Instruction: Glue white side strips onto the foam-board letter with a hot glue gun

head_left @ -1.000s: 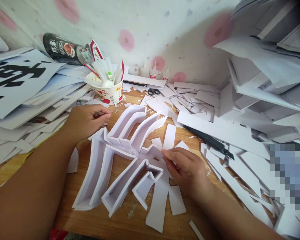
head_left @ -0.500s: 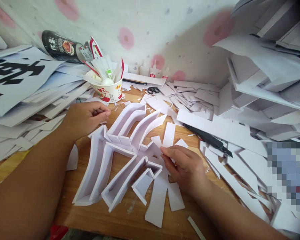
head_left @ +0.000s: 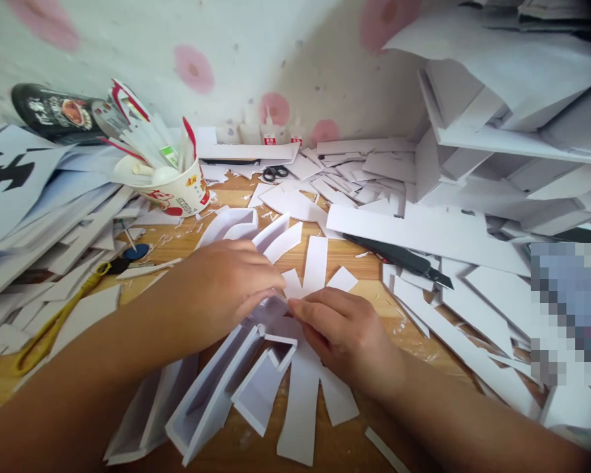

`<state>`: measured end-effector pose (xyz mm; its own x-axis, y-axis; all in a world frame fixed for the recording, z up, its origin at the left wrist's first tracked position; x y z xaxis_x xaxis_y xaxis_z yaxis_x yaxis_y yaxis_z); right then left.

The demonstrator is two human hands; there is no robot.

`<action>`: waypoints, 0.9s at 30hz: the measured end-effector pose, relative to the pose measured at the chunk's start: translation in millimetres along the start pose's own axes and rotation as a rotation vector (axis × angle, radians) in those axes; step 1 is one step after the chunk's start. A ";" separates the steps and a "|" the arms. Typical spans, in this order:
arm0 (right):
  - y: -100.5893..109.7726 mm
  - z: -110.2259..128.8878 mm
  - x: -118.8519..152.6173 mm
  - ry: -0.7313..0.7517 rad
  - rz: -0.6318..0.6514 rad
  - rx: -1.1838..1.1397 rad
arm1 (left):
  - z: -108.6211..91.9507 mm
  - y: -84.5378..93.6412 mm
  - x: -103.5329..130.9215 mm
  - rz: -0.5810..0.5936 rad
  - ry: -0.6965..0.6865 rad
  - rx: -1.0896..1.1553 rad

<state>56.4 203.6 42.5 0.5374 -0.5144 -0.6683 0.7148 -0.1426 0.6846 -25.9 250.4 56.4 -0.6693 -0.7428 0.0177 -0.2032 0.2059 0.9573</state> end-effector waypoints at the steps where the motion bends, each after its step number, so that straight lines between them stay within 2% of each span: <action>1: 0.2 0.2 -0.4 0.001 0.000 0.002 | 1.6 -1.6 -1.1 0.006 0.001 0.007; 9: -1.6 -4.8 1.1 -0.040 0.010 -0.053 | 20.4 -2.7 4.5 -0.064 0.060 0.034; 15: 1.2 -4.0 0.7 -0.052 0.014 0.017 | 10.8 -3.6 10.4 -0.075 -0.031 0.033; 20: 4.9 2.4 -0.3 -0.006 0.003 0.102 | 5.9 -1.5 11.0 -0.102 -0.057 0.023; 23: 5.7 4.4 -0.2 0.015 -0.012 0.115 | 6.3 0.0 10.8 -0.127 -0.059 0.043; 27: 4.8 2.9 -0.3 0.007 -0.012 0.095 | 12.0 -4.3 8.9 -0.077 -0.018 0.073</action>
<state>58.4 200.6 46.7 0.5325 -0.5058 -0.6786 0.6761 -0.2282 0.7006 -39.6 250.6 49.0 -0.6622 -0.7468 -0.0613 -0.3055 0.1944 0.9321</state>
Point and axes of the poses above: each hand's wrist, its own x-axis away from the middle knuckle, its own y-axis out of the back of the hand, z = x × y, the point moved 10 cm from there along -x, towards the middle knuckle, and after that the axes turned 11 degrees about y, right-handed, at the moved point
